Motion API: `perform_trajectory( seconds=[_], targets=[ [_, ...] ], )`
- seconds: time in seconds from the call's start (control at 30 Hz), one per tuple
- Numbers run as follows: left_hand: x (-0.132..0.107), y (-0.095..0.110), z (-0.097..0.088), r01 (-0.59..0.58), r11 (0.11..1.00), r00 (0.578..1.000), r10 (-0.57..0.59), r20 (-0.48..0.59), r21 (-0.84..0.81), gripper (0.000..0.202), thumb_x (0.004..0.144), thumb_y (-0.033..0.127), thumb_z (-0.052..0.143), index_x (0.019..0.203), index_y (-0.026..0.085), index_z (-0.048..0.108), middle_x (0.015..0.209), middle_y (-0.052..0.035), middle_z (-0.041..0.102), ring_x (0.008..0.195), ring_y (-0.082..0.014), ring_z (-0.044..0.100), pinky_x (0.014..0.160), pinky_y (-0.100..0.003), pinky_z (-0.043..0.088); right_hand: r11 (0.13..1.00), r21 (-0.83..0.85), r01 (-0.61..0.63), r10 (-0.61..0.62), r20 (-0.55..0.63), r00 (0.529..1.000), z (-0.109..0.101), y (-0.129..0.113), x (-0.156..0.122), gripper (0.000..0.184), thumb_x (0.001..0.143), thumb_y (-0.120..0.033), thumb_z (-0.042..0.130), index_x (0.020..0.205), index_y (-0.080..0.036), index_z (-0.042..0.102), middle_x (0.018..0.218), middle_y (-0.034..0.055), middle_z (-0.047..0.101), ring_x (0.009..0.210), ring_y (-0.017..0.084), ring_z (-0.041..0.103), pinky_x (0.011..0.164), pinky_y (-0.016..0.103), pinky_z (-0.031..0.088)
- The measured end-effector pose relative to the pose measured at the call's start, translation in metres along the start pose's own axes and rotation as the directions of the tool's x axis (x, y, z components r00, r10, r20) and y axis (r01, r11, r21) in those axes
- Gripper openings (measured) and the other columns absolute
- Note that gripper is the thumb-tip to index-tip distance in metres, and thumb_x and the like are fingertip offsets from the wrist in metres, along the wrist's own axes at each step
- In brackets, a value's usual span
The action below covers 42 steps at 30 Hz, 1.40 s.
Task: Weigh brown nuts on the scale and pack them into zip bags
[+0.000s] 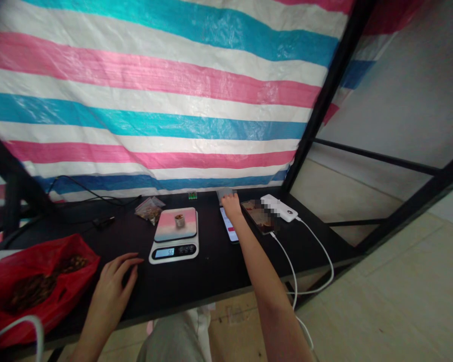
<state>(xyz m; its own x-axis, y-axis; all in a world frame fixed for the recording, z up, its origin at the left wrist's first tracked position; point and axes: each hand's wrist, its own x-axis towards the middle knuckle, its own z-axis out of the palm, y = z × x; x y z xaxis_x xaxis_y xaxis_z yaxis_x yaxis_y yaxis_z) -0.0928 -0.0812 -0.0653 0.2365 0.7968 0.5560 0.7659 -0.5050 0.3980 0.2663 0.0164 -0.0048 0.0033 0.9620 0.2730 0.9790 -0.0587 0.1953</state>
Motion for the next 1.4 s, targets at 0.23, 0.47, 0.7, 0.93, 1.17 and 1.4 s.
perform_trajectory(
  seconds=[0.23,0.47,0.7,0.93,1.17,1.4],
  targets=[
    [-0.001,0.001,-0.002,0.030,0.999,0.999,-0.029,0.025,-0.035,0.023,0.082,0.031,0.044,0.092,0.020,0.062,0.106,-0.0071,0.057,0.099,-0.0243,0.050,0.088,-0.041,0.041,0.997,0.048,-0.052,0.056,-0.077,0.995,-0.008,-0.007,0.007,0.024,0.083,-0.011,0.045,0.078,-0.012,0.069,0.081,0.0145,0.068,0.085,0.023,0.060,0.079,0.034,0.035],
    [0.026,0.021,-0.016,0.063,0.960,0.995,-0.082,-0.060,-0.272,0.024,0.082,0.036,0.046,0.095,0.022,0.060,0.105,-0.0053,0.058,0.100,-0.0219,0.053,0.088,-0.038,0.041,0.913,0.387,-0.125,0.294,-0.414,0.862,-0.038,-0.036,-0.009,0.025,0.090,-0.029,0.042,0.096,-0.020,0.065,0.094,0.0058,0.067,0.087,0.018,0.060,0.071,0.027,0.042],
    [0.101,0.071,-0.008,-0.081,0.825,0.995,0.039,-0.086,-0.559,0.027,0.086,0.037,0.040,0.098,0.017,0.054,0.092,-0.0056,0.060,0.082,-0.0166,0.056,0.073,-0.028,0.044,0.784,0.425,0.452,-0.034,-0.698,0.715,-0.088,-0.124,-0.049,0.024,0.088,-0.023,0.047,0.107,-0.027,0.062,0.103,-0.0001,0.066,0.091,0.015,0.057,0.077,0.028,0.041],
    [0.131,0.065,0.003,-0.156,0.885,0.969,0.052,-0.241,-0.439,0.018,0.087,0.031,0.042,0.089,0.017,0.054,0.084,-0.0033,0.058,0.077,-0.0149,0.055,0.071,-0.026,0.042,0.738,0.479,0.475,0.066,-0.752,0.655,-0.074,-0.141,-0.040,0.027,0.088,-0.020,0.047,0.110,-0.027,0.061,0.098,-0.0009,0.068,0.092,0.015,0.059,0.076,0.028,0.043],
    [0.124,0.058,0.018,-0.270,0.864,0.924,0.107,-0.368,-0.425,0.014,0.084,0.022,0.046,0.092,0.017,0.057,0.089,-0.0039,0.061,0.080,-0.0142,0.056,0.071,-0.025,0.044,0.656,0.531,0.536,0.065,-0.748,0.661,-0.064,-0.142,-0.043,0.035,0.087,-0.015,0.043,0.118,-0.025,0.056,0.108,0.0011,0.065,0.103,0.015,0.057,0.088,0.029,0.046],
    [0.124,0.057,0.011,-0.260,0.840,0.910,0.049,-0.411,-0.475,0.008,0.081,0.020,0.051,0.081,0.017,0.058,0.081,-0.0016,0.059,0.073,-0.0123,0.054,0.063,-0.022,0.042,0.460,0.700,0.546,0.133,-0.662,0.737,-0.067,-0.141,-0.040,0.026,0.085,-0.020,0.051,0.108,-0.025,0.063,0.104,0.0016,0.066,0.097,0.016,0.061,0.088,0.030,0.048]
  ],
)
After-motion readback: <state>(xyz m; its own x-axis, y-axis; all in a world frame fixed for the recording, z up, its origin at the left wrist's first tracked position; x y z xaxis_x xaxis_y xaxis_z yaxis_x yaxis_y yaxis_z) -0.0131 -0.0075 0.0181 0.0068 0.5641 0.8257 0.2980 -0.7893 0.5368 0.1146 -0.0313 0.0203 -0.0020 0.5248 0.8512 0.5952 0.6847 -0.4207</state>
